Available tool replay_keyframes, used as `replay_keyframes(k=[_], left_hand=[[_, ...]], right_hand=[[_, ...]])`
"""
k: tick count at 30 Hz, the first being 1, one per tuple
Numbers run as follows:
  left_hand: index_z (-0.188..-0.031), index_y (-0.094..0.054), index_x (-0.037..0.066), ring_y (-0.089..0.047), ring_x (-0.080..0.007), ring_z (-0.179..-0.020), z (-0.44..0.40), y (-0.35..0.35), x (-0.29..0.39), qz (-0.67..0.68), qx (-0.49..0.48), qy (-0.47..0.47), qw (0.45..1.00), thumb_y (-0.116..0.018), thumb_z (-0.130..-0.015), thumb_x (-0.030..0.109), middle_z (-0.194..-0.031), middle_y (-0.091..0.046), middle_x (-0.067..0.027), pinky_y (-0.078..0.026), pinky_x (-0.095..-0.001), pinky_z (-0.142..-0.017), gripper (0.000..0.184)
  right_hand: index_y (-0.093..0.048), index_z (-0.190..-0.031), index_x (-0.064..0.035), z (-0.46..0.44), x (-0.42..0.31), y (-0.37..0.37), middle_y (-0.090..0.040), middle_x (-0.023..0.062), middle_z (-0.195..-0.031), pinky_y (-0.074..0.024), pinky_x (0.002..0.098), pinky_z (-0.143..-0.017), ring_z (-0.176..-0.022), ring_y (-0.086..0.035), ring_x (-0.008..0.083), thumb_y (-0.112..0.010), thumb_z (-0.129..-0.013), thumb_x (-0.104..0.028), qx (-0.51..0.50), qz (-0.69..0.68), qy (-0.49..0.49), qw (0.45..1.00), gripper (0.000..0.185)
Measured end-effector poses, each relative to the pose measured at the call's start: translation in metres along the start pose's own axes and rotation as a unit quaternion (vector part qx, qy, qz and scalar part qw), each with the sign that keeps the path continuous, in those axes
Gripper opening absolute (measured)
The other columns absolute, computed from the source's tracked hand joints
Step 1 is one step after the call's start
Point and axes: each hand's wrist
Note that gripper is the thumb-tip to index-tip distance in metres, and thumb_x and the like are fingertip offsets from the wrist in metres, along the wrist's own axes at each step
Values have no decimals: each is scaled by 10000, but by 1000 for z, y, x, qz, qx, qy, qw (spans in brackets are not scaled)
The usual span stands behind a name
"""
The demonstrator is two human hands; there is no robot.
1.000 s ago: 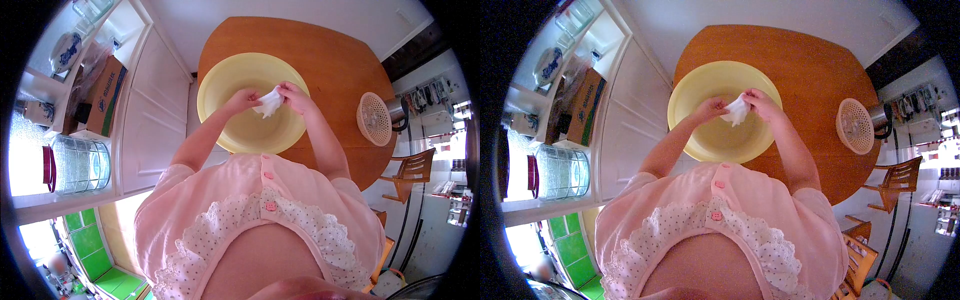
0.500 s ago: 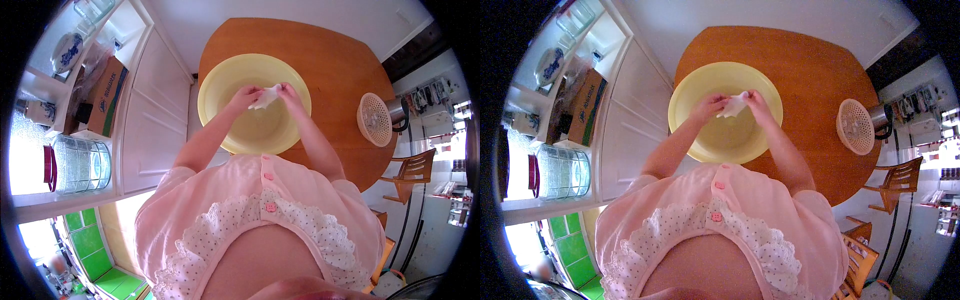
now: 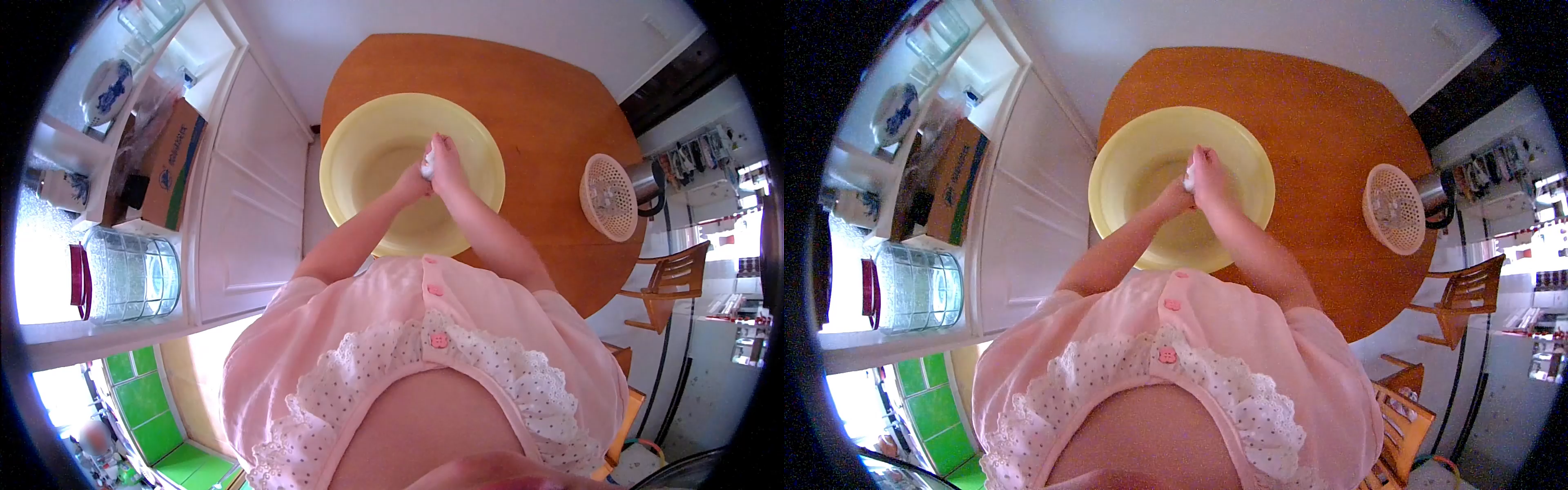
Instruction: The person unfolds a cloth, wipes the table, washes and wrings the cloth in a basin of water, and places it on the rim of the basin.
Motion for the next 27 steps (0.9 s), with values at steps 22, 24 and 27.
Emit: replay_keyframes(k=[22, 24, 27], left_hand=[[-924, -603, 117, -574, -264, -862, 26, -22, -7, -415, -179, 138, 881, -458, -769, 270, -956, -586, -115, -453, -387, -715, 262], [-915, -605, 114, -576, -266, -853, 24, -23, -7, -403, -161, 162, 886, -459, -767, 276, -943, -589, -112, -451, -392, -719, 263], [-908, -600, 100, -576, -273, -832, 17, -23, -11, -339, -109, 181, 917, -478, -755, 295, -916, -593, -113, -446, -399, -726, 276]], right_hand=[[-544, -741, 62, 6, 72, 37, -537, 263, -734, -371, 458, -653, -705, -513, 415, -353, -835, -357, 57, 465, 41, 882, 470], [-549, -740, 49, 2, 75, 38, -544, 243, -716, -375, 442, -636, -680, -522, 386, -370, -829, -361, 70, 447, 42, 891, 456], [-552, -756, -4, -11, 70, 36, -551, 164, -665, -391, 374, -590, -634, -531, 273, -396, -824, -352, 71, 334, -11, 940, 387]])
Point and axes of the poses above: each hand's wrist, its own z-axis away from the middle knuckle, its own y-axis out of the back of the hand, x = y × z
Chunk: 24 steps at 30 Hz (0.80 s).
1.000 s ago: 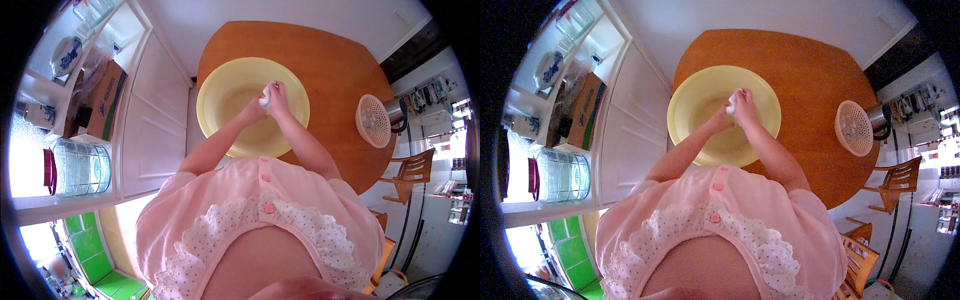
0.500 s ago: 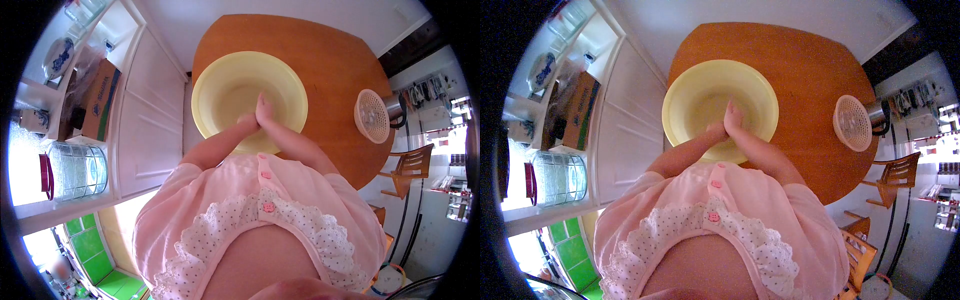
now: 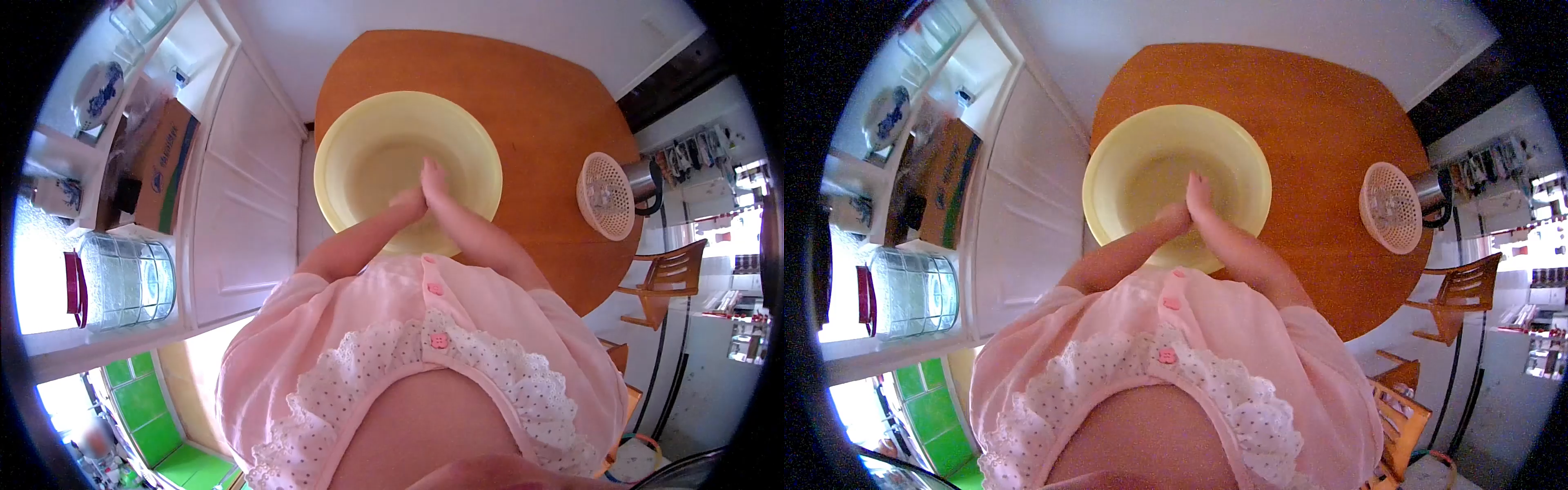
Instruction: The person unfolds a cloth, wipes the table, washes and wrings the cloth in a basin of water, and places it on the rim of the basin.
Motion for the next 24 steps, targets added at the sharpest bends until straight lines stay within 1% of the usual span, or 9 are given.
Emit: replay_keyframes(k=[2, 5, 8, 9, 11, 14, 17, 20, 24], left_hand=[[-928, -581, 77, -566, -281, -839, 3, 19, 4, 105, 0, -19, 994, -519, -736, 307, -935, -581, -124, -440, -399, -736, 306], [-973, -539, 45, -540, -292, -851, -8, 7, -11, 123, 283, -108, 945, -601, -691, 280, -950, -549, -151, -430, -406, -739, 373], [-1015, -501, 22, -523, -248, -860, 20, 47, -2, 106, 442, -231, 861, -644, -674, 200, -959, -519, -161, -437, -361, -718, 410], [-996, -507, 21, -526, -230, -832, 28, 52, 2, 233, 379, -240, 863, -634, -686, 182, -922, -523, -147, -439, -341, -702, 371], [-957, -520, 18, -531, -195, -777, 45, 56, 7, 470, 235, -242, 816, -614, -709, 144, -847, -533, -118, -444, -303, -668, 293], [-929, -521, 11, -529, -141, -757, 64, 61, 18, 471, 233, -205, 826, -583, -748, 112, -840, -553, -62, -426, -253, -672, 217], [-888, -535, 10, -529, -135, -706, 65, 57, 14, 400, 268, -182, 857, -591, -742, 124, -786, -558, -50, -428, -258, -632, 194], [-874, -538, 2, -519, -128, -699, 76, 59, 15, 304, 267, -196, 893, -593, -747, 156, -772, -557, -46, -426, -260, -626, 206], [-844, -534, 3, -524, -141, -712, 78, 60, 9, 364, 208, -213, 883, -551, -764, 149, -764, -547, -44, -425, -266, -640, 167]], right_hand=[[-535, -809, -50, -13, -12, 15, -535, 94, -651, -401, 305, -555, -618, -514, 168, -427, -823, -323, -97, -172, -92, 976, 294], [-497, -899, -91, 22, -65, 45, -529, 30, -764, -396, 242, -549, -679, -501, 103, -443, -826, -277, -139, -294, -65, 943, 206], [-460, -988, -75, 33, -75, 68, -529, 22, -872, -399, 240, -683, -810, -506, 124, -488, -807, -269, -212, -324, -35, 921, 266], [-471, -983, -70, 37, -76, 70, -533, 21, -874, -402, 243, -694, -814, -509, 123, -481, -813, -258, -214, -335, -20, 917, 254], [-491, -974, -61, 45, -77, 72, -541, 19, -879, -408, 248, -715, -823, -514, 121, -468, -823, -236, -219, -356, 8, 908, 232], [-525, -948, -44, 63, -84, 75, -557, 35, -899, -414, 260, -724, -842, -521, 129, -482, -818, -194, -265, -333, 29, 905, 204], [-550, -906, -35, 69, -65, 71, -570, 48, -898, -426, 272, -728, -837, -527, 133, -525, -792, -154, -263, -331, 15, 906, 167], [-548, -908, -35, 77, -60, 72, -570, 55, -901, -441, 282, -738, -841, -534, 145, -564, -766, -129, -251, -350, -34, 902, 170], [-514, -930, -19, 80, -55, 79, -552, 81, -927, -459, 300, -735, -841, -545, 174, -541, -790, -150, -255, -377, -41, 889, 193]])
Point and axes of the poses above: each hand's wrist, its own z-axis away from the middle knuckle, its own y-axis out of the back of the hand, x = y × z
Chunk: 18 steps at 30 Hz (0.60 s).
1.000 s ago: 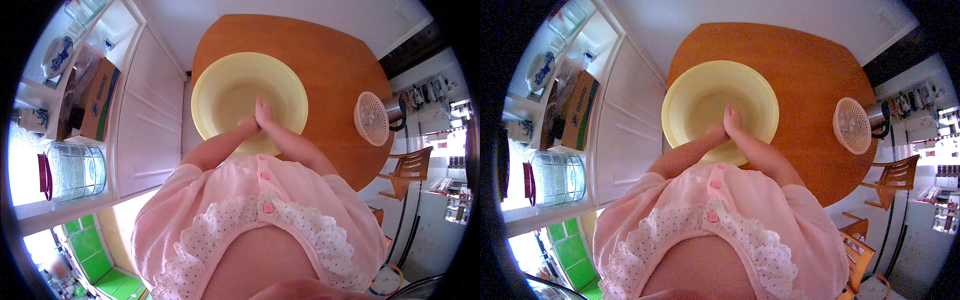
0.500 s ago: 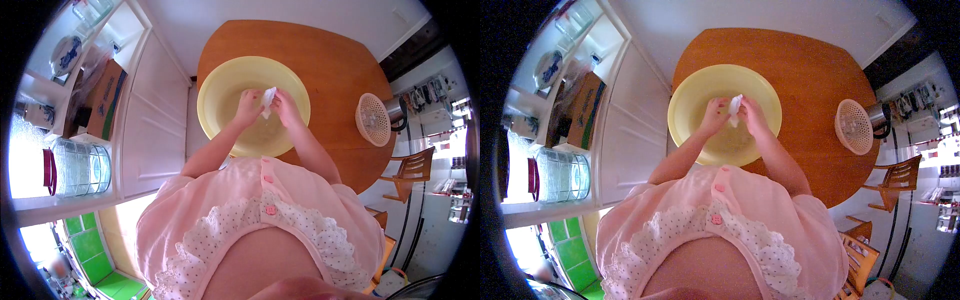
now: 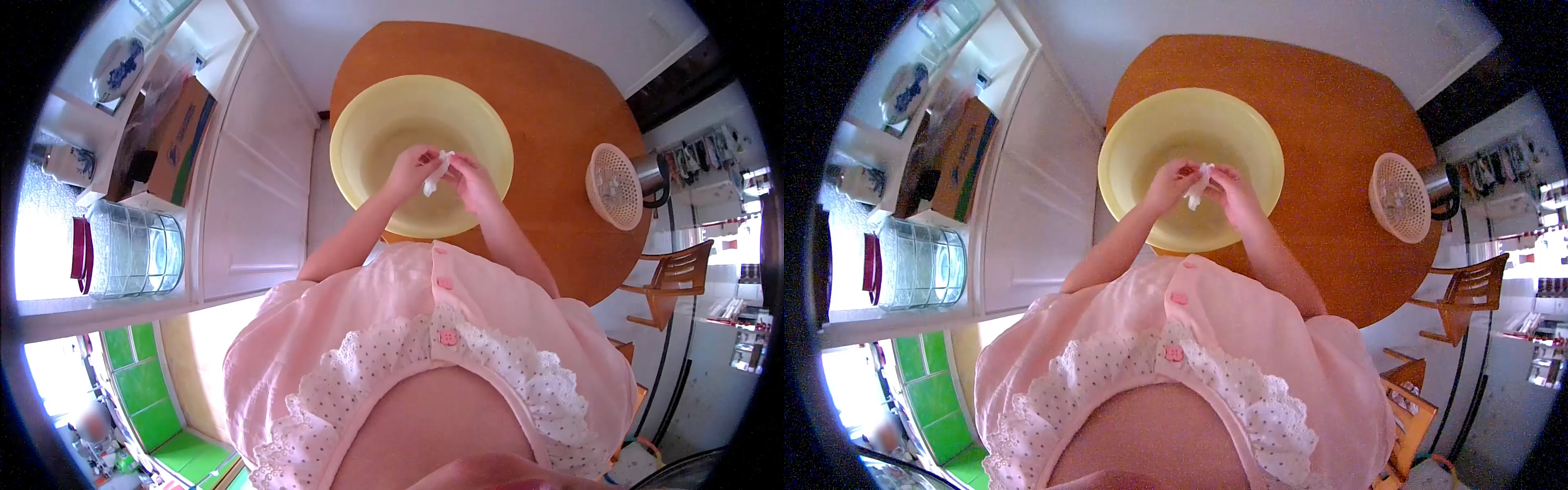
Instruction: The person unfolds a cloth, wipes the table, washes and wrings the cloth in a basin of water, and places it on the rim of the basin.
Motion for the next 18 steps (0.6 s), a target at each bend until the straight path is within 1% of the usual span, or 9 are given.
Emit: replay_keyframes(k=[2, 5, 8, 11, 14, 17, 18], left_hand=[[-855, -525, 14, -534, -156, -734, -4, 2, -21, 44, -6, -8, 999, -515, -777, 137, -788, -545, -46, -432, -274, -656, 146], [-908, -496, 33, -539, -171, -761, -8, 3, -33, 240, 29, 85, 967, -467, -789, 103, -841, -535, -56, -438, -287, -696, 141], [-956, -464, 40, -534, -165, -777, -6, 15, -20, 291, 38, 143, 945, -445, -800, 98, -870, -522, -59, -441, -294, -720, 168], [-970, -459, 37, -528, -151, -780, -7, 13, -14, 417, 23, 190, 889, -468, -800, 103, -853, -520, -58, -437, -282, -712, 182], [-973, -473, 40, -528, -146, -772, -3, -6, -7, 274, 42, 126, 953, -498, -801, 121, -853, -528, -55, -439, -276, -684, 192], [-992, -487, 43, -528, -132, -758, -5, -5, -4, 245, 28, 157, 956, -524, -798, 142, -864, -540, -52, -435, -254, -655, 221], [-991, -492, 42, -528, -124, -749, -5, -4, -5, 302, 10, 156, 941, -526, -799, 154, -861, -544, -51, -434, -251, -643, 225]], right_hand=[[-483, -959, -7, 0, 0, 4, -539, 97, -945, -466, 307, -728, -841, -549, 191, -516, -810, -159, 7, 2, 9, 1000, 215], [-437, -988, -6, 1, -8, 1, -518, 103, -938, -470, 314, -721, -846, -548, 203, -471, -838, -166, 91, 58, 43, 993, 223], [-400, -1001, -11, -3, -13, 8, -493, 101, -922, -477, 321, -699, -832, -551, 205, -439, -854, -169, 128, 142, 101, 976, 219], [-370, -1002, -21, 2, -17, -9, -474, 103, -911, -488, 314, -657, -793, -556, 196, -412, -866, -178, 120, 134, 117, 977, 211], [-340, -1017, -29, -12, 0, 2, -473, 112, -908, -494, 306, -629, -756, -560, 190, -393, -874, -182, 96, 224, 152, 958, 217], [-350, -999, -46, -5, -6, -17, -485, 96, -858, -491, 291, -607, -721, -549, 170, -381, -878, -185, 146, 127, 148, 970, 187], [-354, -992, -50, -5, -7, -18, -487, 93, -846, -489, 286, -602, -712, -544, 167, -382, -877, -187, 164, 92, 144, 971, 181]])
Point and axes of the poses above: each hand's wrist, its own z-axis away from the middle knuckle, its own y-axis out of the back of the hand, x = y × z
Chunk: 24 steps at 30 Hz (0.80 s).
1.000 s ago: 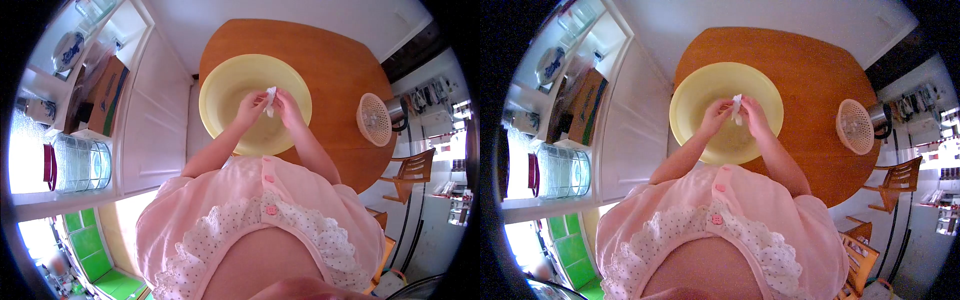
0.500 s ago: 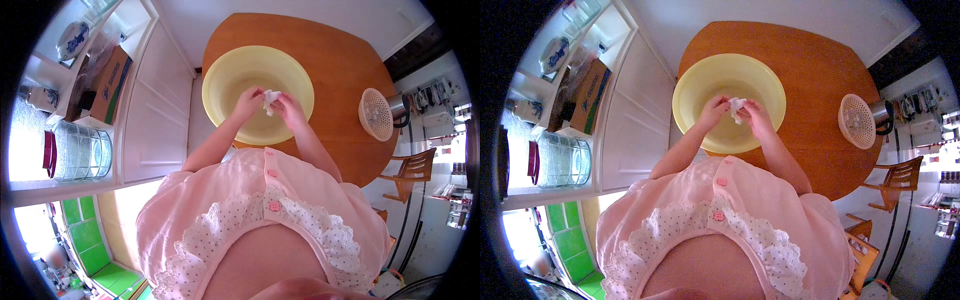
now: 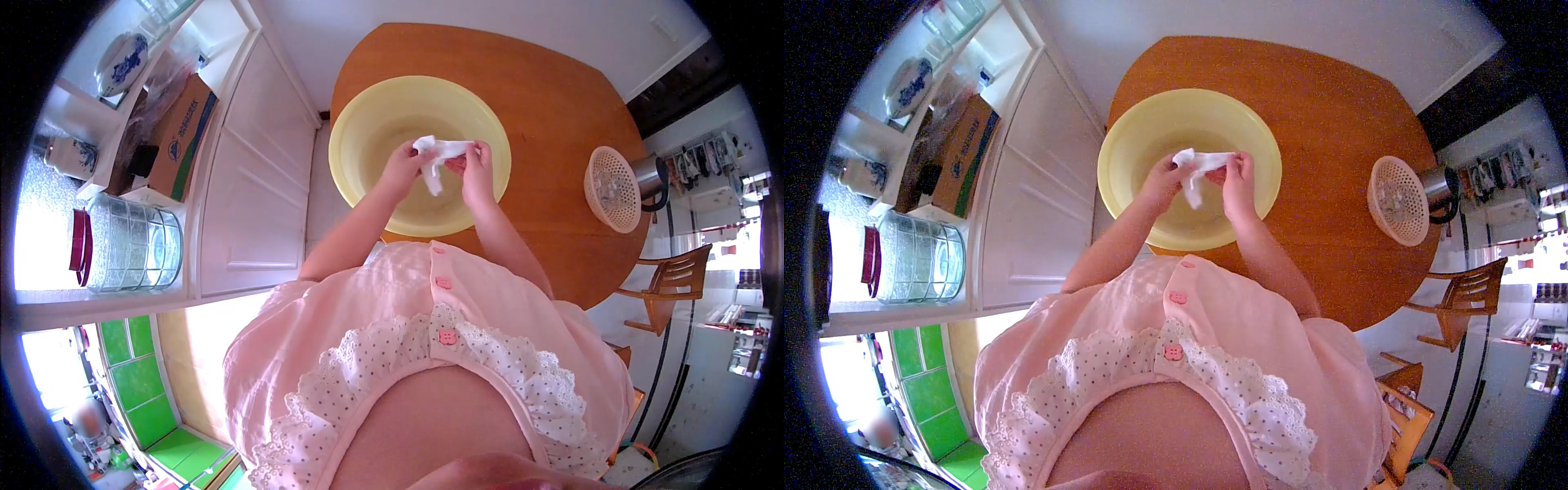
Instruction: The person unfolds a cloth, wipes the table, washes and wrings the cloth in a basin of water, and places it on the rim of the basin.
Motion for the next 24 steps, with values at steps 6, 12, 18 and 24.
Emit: replay_keyframes(k=[6, 12, 18, 24], left_hand=[[-1034, -485, 21, -526, -109, -760, -2, 5, -1, 132, -71, 49, 987, -515, -807, 149, -893, -550, -42, -435, -232, -645, 262], [-1047, -483, 17, -529, -129, -781, -3, 4, -3, 66, -47, 4, 997, -501, -812, 146, -911, -545, -44, -434, -241, -670, 268], [-1063, -479, 11, -534, -138, -808, -9, 0, -17, 24, 19, -25, 999, -512, -798, 111, -915, -548, -55, -430, -241, -712, 285], [-1040, -496, -16, -543, -141, -801, -9, -2, -21, 4, 30, -32, 999, -544, -764, 49, -894, -567, -71, -440, -256, -719, 288]], right_hand=[[-329, -1009, -87, -18, 13, 26, -482, 67, -831, -474, 323, -606, -715, -511, 163, -469, -838, -262, -62, -167, -160, 971, 281], [-156, -1154, -134, -7, 1, 20, -435, 94, -1021, -467, 373, -642, -845, -513, 222, -599, -748, -301, -102, -95, -180, 974, 624], [-136, -1215, -79, 4, 10, 4, -400, 151, -1081, -479, 322, -660, -889, -524, 218, -647, -703, -126, -138, 146, 33, 979, 725], [-270, -1187, -30, 10, 7, 3, -406, 162, -1109, -484, 264, -647, -809, -557, 200, -631, -689, -41, -35, 246, 158, 956, 615]])
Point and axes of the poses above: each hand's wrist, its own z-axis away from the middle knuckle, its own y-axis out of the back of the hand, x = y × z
